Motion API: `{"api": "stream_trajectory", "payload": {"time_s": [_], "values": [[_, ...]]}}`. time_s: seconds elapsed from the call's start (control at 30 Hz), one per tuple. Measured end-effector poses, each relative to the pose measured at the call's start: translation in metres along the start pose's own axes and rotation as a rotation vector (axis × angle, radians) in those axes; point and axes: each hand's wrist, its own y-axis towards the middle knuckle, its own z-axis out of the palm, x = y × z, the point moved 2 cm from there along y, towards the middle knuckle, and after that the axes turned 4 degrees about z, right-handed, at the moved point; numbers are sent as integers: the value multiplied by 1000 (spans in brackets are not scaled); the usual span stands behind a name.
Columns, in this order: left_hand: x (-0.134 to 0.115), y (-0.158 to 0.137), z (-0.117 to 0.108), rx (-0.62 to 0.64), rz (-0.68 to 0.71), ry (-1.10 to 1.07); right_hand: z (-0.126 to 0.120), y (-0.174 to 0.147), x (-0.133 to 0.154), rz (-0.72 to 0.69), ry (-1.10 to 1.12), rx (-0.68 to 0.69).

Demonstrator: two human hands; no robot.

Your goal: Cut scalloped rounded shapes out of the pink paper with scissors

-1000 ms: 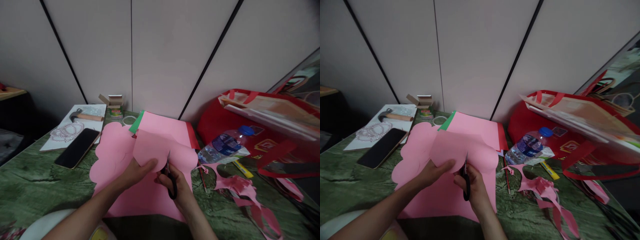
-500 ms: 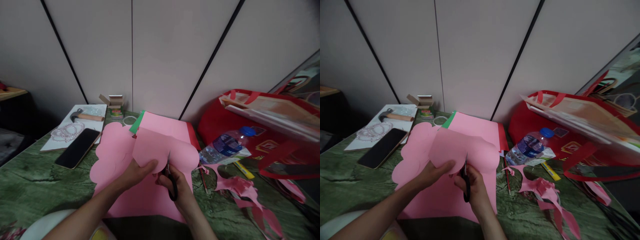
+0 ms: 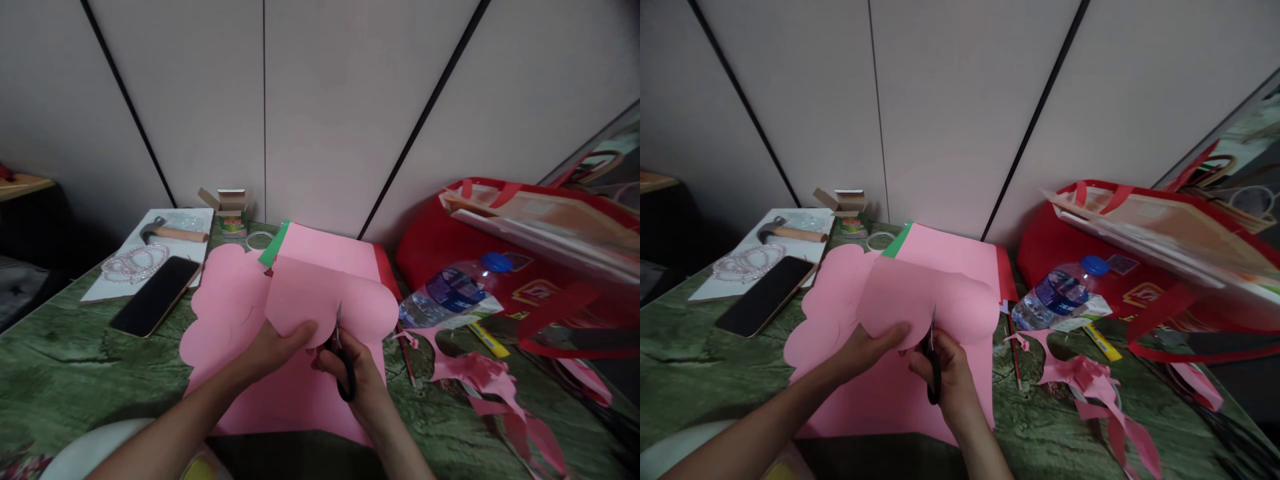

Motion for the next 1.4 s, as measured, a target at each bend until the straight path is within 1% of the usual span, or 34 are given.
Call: {"api": "stream_trajectory", "payload": {"time_s": [0.27,0.47,0.63,0.8,1.0,1.17,1.23,1.4], "values": [[0,1,0,11,3,-7,0,-1,0,3,0,-12],[2,0,0,-6,-7,10,0,0,-1,0,0,-5],[2,0,1,22,-5,16,0,0,0,-10,-36,-4],[3,0,0,-4,-23,20,0,0,1,-8,-47,-21],[4,0,-1,22,-10,44,0,-1,2,-14,-57,-14],[7,0,-4,-9,-22,60,-1,0,1,-17,-65,-27],[8,0,-5,-18,-26,56,-1,1,2,-19,-81,-33],[8,1,-5,5,-15,19,0,0,3,-12,-109,-43]]}}
